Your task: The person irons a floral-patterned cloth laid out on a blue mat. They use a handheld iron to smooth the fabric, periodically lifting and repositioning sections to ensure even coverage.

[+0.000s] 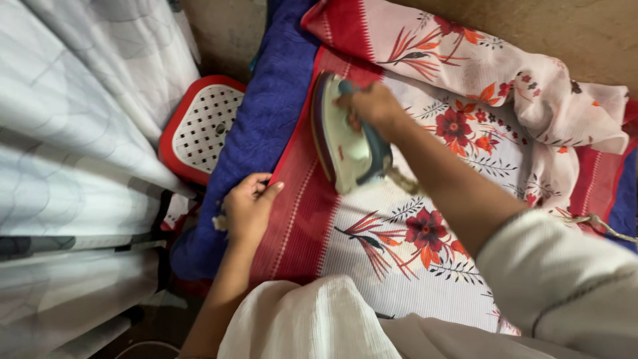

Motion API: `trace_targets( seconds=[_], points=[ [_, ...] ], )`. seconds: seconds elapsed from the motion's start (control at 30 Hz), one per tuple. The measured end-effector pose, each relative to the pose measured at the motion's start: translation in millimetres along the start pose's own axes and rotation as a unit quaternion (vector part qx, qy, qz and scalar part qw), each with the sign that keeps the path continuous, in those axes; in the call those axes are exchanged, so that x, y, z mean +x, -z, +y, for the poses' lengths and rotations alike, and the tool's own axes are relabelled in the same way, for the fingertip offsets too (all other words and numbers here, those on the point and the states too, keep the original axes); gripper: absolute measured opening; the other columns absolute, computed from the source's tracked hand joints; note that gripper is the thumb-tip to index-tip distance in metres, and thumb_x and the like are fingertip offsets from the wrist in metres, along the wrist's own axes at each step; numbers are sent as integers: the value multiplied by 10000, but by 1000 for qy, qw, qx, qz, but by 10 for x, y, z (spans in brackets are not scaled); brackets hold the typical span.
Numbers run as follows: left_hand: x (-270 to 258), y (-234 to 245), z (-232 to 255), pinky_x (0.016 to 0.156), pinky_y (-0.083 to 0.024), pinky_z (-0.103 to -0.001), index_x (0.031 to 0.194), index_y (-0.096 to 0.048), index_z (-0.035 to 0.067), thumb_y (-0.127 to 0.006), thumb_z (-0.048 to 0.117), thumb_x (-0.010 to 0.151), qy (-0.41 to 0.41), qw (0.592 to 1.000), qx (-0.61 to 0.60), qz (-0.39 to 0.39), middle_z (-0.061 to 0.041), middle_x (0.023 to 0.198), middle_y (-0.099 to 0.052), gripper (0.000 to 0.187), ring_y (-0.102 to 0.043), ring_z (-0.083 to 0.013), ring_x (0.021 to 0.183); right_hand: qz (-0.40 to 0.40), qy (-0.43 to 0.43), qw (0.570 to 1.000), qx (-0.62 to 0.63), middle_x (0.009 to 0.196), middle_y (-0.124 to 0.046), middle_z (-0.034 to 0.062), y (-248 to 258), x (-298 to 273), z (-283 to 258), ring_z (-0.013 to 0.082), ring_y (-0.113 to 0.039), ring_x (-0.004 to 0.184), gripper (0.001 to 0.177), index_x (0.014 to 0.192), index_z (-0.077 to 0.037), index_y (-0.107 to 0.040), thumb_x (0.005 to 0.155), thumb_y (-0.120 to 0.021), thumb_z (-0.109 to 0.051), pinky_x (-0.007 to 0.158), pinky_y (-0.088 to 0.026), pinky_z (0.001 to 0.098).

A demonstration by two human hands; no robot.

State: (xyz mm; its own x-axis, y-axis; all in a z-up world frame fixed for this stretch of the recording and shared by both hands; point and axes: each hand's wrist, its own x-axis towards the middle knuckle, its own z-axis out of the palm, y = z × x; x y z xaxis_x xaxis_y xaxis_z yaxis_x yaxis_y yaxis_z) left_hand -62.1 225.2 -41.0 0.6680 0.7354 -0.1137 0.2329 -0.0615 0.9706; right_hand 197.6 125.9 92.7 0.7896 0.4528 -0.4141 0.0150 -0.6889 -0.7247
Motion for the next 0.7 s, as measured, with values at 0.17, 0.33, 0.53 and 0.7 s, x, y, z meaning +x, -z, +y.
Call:
trace_targets(
  seconds=[0.17, 0.33, 0.53, 0.7],
  points=[
    [-41, 2, -46, 557, -490, -221, 1102, -747, 6, -837, 155, 834, -35, 999, 7, 6, -17, 721, -723, 320, -586, -46, 581, -79, -46, 986, 143, 644, -547, 12, 52, 118, -25, 97, -513, 493, 341, 798, -79, -561, 900, -777, -321, 458, -452, 289],
    [-45, 81, -82, 573, -490, -212, 1158, -724, 2, -850, 126, 794, -23, 999, -18, -40, -8, 792, -739, 404, -604, -42, 624, -199, -85, 926, 309, 688, -510, -25, -25, -240, 168, 45, -459, 491, 389, 870, -123, -497, 941, -717, -435, 430, -408, 203],
    [-265, 468, -108, 610, -516, -238, 1157, -714, -34, -916, 56, 653, 98, 988, 49, -110, -81, 765, -731, 550, -626, -98, 637, -204, -102, 933, 277, 667, -497, -33, -258, -941, 320, 35, -436, 467, 334, 861, -132, -529, 916, -730, -393, 392, -375, 203],
    [-404, 718, -262, 650, -496, -248, 1125, -723, -11, -884, 44, 678, 149, 983, 26, -101, -89, 798, -752, 479, -635, -112, 674, -214, -108, 939, 248, 650, -489, -23, -414, -1378, 393, 42, -435, 466, 316, 832, -107, -545, 929, -750, -327, 389, -368, 219]
  ],
)
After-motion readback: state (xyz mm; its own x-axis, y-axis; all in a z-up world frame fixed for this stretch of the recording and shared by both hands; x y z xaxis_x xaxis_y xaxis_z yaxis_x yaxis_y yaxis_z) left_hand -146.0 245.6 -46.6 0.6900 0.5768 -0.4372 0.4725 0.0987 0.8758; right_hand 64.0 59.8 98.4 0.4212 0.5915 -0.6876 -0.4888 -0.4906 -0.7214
